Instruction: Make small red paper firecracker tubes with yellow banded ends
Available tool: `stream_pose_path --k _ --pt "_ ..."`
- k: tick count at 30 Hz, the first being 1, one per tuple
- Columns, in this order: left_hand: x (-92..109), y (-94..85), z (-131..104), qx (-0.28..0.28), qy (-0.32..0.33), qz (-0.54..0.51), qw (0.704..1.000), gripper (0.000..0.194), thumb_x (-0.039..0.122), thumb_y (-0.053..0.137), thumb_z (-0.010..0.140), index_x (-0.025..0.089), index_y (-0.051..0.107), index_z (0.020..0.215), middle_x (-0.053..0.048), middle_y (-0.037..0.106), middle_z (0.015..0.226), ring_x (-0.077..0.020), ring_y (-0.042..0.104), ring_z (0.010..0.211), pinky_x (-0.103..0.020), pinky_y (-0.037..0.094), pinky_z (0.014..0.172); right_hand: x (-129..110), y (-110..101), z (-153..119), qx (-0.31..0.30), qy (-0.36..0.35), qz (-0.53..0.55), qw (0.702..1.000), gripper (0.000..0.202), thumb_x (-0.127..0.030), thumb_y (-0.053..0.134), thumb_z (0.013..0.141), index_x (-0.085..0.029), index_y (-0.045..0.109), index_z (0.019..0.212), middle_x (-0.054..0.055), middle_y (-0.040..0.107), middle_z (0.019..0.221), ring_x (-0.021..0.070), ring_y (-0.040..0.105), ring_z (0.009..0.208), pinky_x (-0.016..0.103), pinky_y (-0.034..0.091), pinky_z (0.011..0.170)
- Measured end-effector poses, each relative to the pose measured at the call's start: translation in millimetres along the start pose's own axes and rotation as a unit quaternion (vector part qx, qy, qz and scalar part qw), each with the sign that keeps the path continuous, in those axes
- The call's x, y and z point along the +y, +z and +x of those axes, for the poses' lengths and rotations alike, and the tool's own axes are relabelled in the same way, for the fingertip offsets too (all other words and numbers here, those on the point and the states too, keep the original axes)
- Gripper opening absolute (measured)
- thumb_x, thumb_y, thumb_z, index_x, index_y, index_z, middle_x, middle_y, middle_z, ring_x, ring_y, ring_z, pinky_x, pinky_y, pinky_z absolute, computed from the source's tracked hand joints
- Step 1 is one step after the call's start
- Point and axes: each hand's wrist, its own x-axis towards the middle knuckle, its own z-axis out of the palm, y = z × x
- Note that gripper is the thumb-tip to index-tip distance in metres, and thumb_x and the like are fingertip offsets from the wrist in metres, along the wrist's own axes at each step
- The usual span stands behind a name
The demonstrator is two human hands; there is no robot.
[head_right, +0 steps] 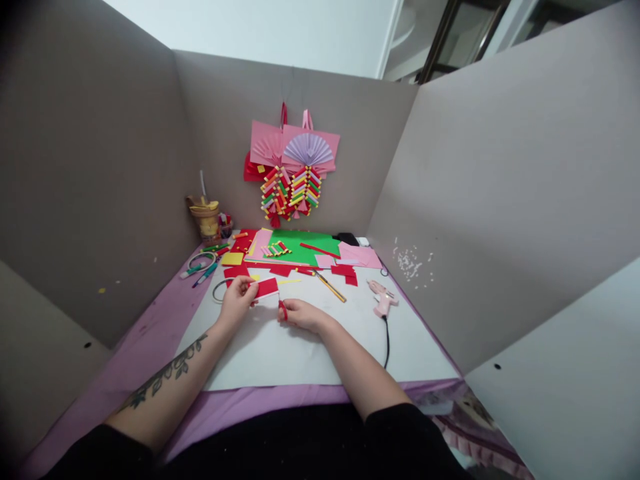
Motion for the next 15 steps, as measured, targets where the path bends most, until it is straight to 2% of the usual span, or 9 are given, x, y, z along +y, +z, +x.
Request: stream_pose_path --k 9,15 --pt "-1.4 0.2 -0.3 0.003 0.002 -0.011 1.0 0.026 0.038 0.061 0.073 0.018 0.05 0.086 0.006 0.049 0.061 -0.0075 0.048 0.047 -0.02 0.047 0.044 0.3 3.7 1.0 0.023 -0.022 0.016 0.999 0.018 -0.033 0.054 0.076 -0.015 0.053 0.074 -0.007 0.039 0.054 0.0052 0.029 0.045 0.02 0.021 0.042" --pt "1.4 0.6 0.3 0.01 -0.003 -0.013 1.0 0.027 0.038 0.061 0.071 0.019 0.05 0.086 0.007 0.048 0.058 -0.0082 0.048 0.047 -0.02 0.046 0.044 -2.5 2.3 0.2 0.066 -0.025 0.031 0.997 0.021 -0.037 0.054 0.076 -0.017 0.051 0.073 -0.007 0.038 0.053 0.0054 0.029 0.044 0.019 0.02 0.041"
